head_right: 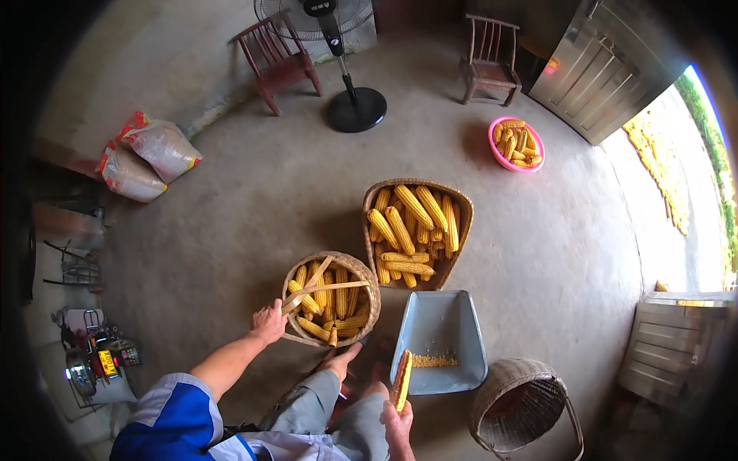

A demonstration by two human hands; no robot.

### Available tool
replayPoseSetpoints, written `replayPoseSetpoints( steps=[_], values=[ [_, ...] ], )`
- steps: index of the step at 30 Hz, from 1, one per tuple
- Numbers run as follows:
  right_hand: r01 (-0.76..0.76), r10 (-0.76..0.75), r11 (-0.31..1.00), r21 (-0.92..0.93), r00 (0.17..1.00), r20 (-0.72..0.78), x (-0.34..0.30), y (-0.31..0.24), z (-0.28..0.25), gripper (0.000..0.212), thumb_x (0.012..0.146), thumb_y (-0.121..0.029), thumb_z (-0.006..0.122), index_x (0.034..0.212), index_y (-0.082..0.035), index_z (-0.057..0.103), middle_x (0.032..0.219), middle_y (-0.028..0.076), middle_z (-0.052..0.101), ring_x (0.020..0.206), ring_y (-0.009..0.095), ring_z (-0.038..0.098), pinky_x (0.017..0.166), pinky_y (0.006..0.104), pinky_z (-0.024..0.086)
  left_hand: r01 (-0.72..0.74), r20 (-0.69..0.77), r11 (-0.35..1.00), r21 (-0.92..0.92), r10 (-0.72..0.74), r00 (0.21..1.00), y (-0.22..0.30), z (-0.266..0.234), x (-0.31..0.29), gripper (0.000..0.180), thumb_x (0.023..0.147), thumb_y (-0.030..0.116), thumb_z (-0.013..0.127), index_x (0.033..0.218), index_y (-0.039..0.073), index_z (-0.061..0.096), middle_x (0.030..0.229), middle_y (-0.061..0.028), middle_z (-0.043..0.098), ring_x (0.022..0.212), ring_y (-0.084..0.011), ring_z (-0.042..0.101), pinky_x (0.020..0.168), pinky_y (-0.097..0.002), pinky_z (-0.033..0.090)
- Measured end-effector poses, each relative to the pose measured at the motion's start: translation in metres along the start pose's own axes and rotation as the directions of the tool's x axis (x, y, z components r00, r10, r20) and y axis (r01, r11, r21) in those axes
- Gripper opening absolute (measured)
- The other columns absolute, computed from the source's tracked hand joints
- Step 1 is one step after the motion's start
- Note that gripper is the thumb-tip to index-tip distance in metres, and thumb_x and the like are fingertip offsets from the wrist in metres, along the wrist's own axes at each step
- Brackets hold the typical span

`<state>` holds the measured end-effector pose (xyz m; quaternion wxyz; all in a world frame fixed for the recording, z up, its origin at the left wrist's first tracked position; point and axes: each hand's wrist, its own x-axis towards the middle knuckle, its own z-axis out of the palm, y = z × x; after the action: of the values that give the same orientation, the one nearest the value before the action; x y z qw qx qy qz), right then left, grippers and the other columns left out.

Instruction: Manual removal of corn kernels from dried cobs into a metal scoop.

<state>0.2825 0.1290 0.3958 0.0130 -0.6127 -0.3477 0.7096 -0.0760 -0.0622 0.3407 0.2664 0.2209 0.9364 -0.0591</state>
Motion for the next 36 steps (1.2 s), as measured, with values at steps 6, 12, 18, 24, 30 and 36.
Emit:
replayPoseSetpoints(
  steps=[6,12,18,24,30,36],
  values=[
    [0.013,-0.012,1.000,-0.003,0.991,0.132,0.001,-0.022,0.026,0.019,0.088,-0.007,0.063,0.099,-0.005,0.048,0.068,0.000,0.051,0.051,0.009,0.047,0.046,0.0240,0.039,0.097,0.048,0.994,0.050,-0.099,0.994,0.009,-0.009,0.007,0.042,0.092,0.030,0.062,0.122,0.008,0.041,0.106,-0.0210,0.065,0.099,-0.0397,0.064,0.084,-0.0518,0.049],
    [0.053,-0.040,0.997,-0.065,0.982,0.187,-0.020,-0.022,0.066,0.029,0.086,-0.005,0.065,0.111,-0.001,0.050,0.077,0.001,0.053,0.057,0.009,0.049,0.049,0.0244,0.041,0.136,0.162,0.990,0.044,-0.141,0.977,0.000,-0.003,0.013,0.039,0.096,0.026,0.053,0.128,0.008,0.041,0.107,-0.0204,0.068,0.099,-0.0371,0.067,0.083,-0.0495,0.052],
    [0.113,-0.108,0.993,-0.036,0.988,0.108,-0.038,-0.018,0.116,0.028,0.086,-0.007,0.064,0.110,-0.001,0.051,0.076,0.002,0.053,0.056,0.010,0.049,0.049,0.0251,0.041,-0.002,0.223,0.998,-0.070,0.017,0.975,-0.008,-0.002,0.018,0.043,0.098,0.027,0.045,0.133,0.005,0.040,0.102,-0.0214,0.070,0.097,-0.0398,0.068,0.085,-0.0523,0.052],
    [0.175,-0.177,0.979,0.101,0.984,0.011,-0.063,0.007,0.179,0.021,0.086,-0.006,0.065,0.103,-0.001,0.052,0.071,0.002,0.053,0.051,0.010,0.048,0.046,0.0248,0.041,-0.149,0.231,0.977,-0.154,0.182,0.956,-0.017,-0.004,0.017,0.047,0.096,0.036,0.051,0.127,0.002,0.041,0.094,-0.0216,0.070,0.090,-0.0437,0.067,0.083,-0.0563,0.049],
    [0.288,-0.286,0.958,0.015,0.956,-0.067,-0.078,0.026,0.217,0.031,0.087,-0.007,0.066,0.114,-0.001,0.051,0.077,0.000,0.054,0.057,0.007,0.050,0.049,0.0237,0.041,-0.292,0.030,0.923,-0.252,0.309,0.950,-0.008,-0.039,-0.005,0.057,0.090,0.044,0.062,0.127,0.002,0.050,0.125,-0.0217,0.051,0.123,-0.0366,0.050,0.098,-0.0507,0.044],
    [0.481,-0.484,0.865,-0.143,0.875,0.014,-0.081,-0.009,0.226,0.044,0.087,-0.010,0.068,0.125,0.002,0.048,0.100,0.008,0.060,0.088,0.015,0.059,0.079,0.0289,0.049,0.098,0.330,0.387,-0.917,0.595,0.733,0.020,-0.100,-0.053,0.045,0.099,0.038,0.060,0.119,-0.002,0.056,0.103,-0.0075,0.067,0.093,-0.0125,0.064,0.080,-0.0286,0.052]
  ],
)
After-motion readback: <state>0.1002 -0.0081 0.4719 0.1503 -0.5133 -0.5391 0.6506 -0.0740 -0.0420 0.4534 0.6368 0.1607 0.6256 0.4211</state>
